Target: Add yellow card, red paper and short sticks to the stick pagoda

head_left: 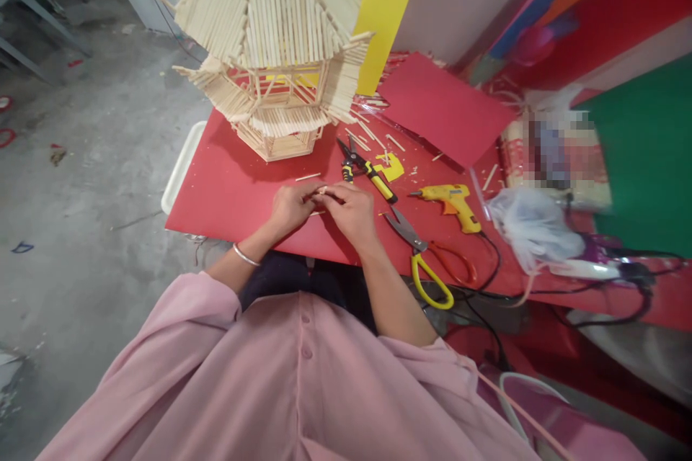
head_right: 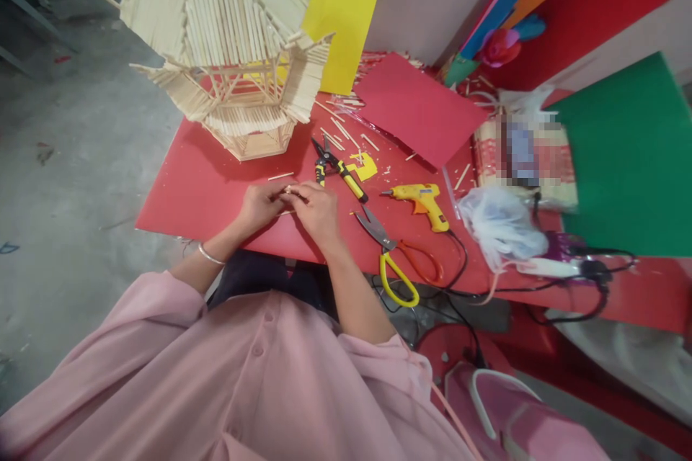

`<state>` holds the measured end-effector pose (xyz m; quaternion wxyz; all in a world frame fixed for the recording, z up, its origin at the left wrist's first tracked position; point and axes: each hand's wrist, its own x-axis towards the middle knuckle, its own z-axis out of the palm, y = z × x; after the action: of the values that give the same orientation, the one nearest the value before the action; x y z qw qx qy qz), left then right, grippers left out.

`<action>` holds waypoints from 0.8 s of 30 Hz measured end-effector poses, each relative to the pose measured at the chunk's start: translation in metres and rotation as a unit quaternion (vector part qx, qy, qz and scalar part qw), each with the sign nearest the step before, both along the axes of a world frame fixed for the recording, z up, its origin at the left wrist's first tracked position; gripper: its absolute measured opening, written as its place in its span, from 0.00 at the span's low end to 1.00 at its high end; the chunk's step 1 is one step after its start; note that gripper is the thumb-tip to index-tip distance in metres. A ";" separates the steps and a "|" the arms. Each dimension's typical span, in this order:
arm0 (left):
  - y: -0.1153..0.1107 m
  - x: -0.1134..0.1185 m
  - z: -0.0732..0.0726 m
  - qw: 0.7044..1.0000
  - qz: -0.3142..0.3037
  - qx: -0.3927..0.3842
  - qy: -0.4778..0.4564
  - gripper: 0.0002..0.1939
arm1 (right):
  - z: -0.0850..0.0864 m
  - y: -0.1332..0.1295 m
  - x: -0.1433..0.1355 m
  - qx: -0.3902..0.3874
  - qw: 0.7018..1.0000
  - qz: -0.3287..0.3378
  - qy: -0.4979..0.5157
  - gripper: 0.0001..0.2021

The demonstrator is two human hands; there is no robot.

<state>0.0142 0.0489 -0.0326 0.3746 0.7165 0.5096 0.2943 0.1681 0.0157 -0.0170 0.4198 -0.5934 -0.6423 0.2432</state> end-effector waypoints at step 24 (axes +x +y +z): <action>-0.001 0.001 0.000 0.999 0.035 -0.011 0.027 0.09 | -0.007 -0.005 0.001 0.023 0.999 0.000 -0.042 0.08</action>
<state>0.0157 0.0481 -0.0328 0.3582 0.7014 0.5477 0.2824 0.1689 0.0107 -0.0241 0.4058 -0.5932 -0.6648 0.2037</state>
